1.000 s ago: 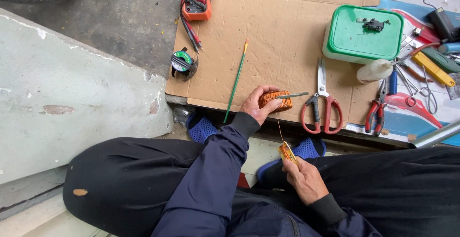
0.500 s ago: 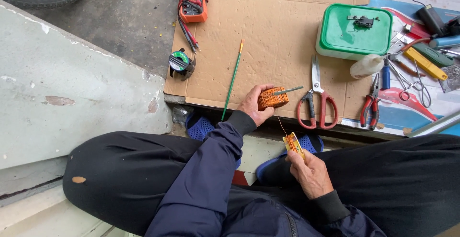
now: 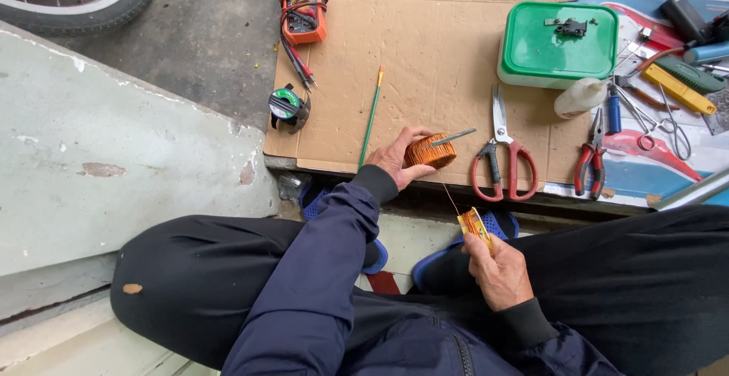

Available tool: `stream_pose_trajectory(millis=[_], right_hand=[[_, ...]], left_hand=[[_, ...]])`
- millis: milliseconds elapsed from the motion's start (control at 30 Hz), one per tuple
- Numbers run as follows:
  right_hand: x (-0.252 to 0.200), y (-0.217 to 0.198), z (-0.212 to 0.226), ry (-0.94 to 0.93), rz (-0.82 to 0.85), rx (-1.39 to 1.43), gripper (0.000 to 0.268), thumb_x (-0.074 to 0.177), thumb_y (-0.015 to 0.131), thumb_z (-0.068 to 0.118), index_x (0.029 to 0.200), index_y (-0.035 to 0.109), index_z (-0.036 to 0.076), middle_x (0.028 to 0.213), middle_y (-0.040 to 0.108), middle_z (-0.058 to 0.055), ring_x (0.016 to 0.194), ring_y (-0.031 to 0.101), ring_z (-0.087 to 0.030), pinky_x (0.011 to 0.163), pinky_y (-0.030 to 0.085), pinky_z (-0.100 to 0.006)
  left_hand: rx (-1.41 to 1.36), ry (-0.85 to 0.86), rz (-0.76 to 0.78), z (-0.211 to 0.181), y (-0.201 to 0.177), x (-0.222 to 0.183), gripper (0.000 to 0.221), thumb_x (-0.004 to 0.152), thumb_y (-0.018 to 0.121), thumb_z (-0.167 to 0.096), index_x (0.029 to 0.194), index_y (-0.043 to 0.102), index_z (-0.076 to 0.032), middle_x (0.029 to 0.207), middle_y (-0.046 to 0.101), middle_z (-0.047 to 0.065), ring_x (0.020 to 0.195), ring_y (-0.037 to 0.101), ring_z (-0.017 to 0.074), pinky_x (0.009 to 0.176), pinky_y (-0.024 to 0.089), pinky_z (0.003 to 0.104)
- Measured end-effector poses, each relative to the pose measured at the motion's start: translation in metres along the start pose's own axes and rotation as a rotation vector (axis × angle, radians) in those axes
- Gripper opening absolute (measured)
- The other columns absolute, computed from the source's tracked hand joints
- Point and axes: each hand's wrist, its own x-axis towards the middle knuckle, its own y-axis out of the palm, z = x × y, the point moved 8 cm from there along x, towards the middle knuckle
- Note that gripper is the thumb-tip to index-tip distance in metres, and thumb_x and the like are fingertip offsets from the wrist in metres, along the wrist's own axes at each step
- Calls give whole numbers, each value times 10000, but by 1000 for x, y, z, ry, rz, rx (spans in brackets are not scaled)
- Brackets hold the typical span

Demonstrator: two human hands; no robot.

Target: Scraping insulation from the ends of copper wires on a motor stator using a small abrasive strip.

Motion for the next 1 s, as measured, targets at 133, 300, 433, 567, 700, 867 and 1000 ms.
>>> stream_pose_trajectory(millis=[133, 300, 433, 567, 700, 867, 1000], right_hand=[[-1, -3, -2, -19, -41, 26, 336, 1085, 705, 191, 848, 733, -45, 624, 557, -84, 540, 487, -170, 514, 393, -302], [-10, -7, 12, -67, -110, -54, 327, 1092, 698, 199, 864, 744, -30, 630, 559, -69, 557, 503, -165, 543, 415, -300], [-13, -8, 17, -119, -130, -118, 317, 1082, 700, 201, 865, 756, -24, 626, 572, -66, 552, 520, -164, 544, 428, -296], [-16, -8, 20, -131, -142, -159, 327, 1081, 702, 216, 854, 759, -13, 612, 574, -61, 543, 523, -161, 539, 434, -300], [-19, -6, 23, -147, -144, -129, 326, 1079, 706, 206, 843, 752, -14, 606, 563, -52, 534, 507, -151, 526, 421, -294], [-20, -6, 29, -119, -137, -135, 323, 1078, 710, 208, 853, 762, -18, 606, 565, -63, 537, 517, -160, 527, 423, -300], [-17, -18, 52, -155, -132, -169, 296, 1059, 730, 173, 830, 760, -12, 587, 594, -64, 513, 510, -161, 519, 417, -290]], left_hand=[[-3, 1, -20, 4, -3, 3, 818, 821, 934, -313, 1488, 461, -302, 1460, 780, 0, 1242, 803, 263, 1017, 625, 377], [-92, -4, -1, 1, -6, 3, 759, 820, 935, -256, 1433, 486, -265, 1438, 795, 54, 1277, 796, 255, 1048, 611, 342], [-77, 8, 8, 11, -2, 10, 770, 811, 940, -265, 1440, 494, -243, 1448, 787, 40, 1299, 778, 243, 1053, 598, 340], [-90, 7, 14, 15, 0, 12, 790, 788, 961, -252, 1450, 528, -241, 1463, 772, 88, 1305, 777, 270, 1064, 616, 358], [-39, 15, 15, 10, -4, 10, 750, 806, 952, -281, 1453, 572, -267, 1372, 784, 9, 1201, 804, 247, 1043, 623, 362], [-49, 57, 17, 8, -6, 7, 737, 825, 947, -254, 1463, 578, -281, 1364, 797, 32, 1191, 809, 258, 1033, 630, 367], [-77, 84, 59, 8, -1, 5, 690, 871, 903, -209, 1476, 572, -250, 1414, 761, 35, 1261, 767, 248, 1092, 594, 362]])
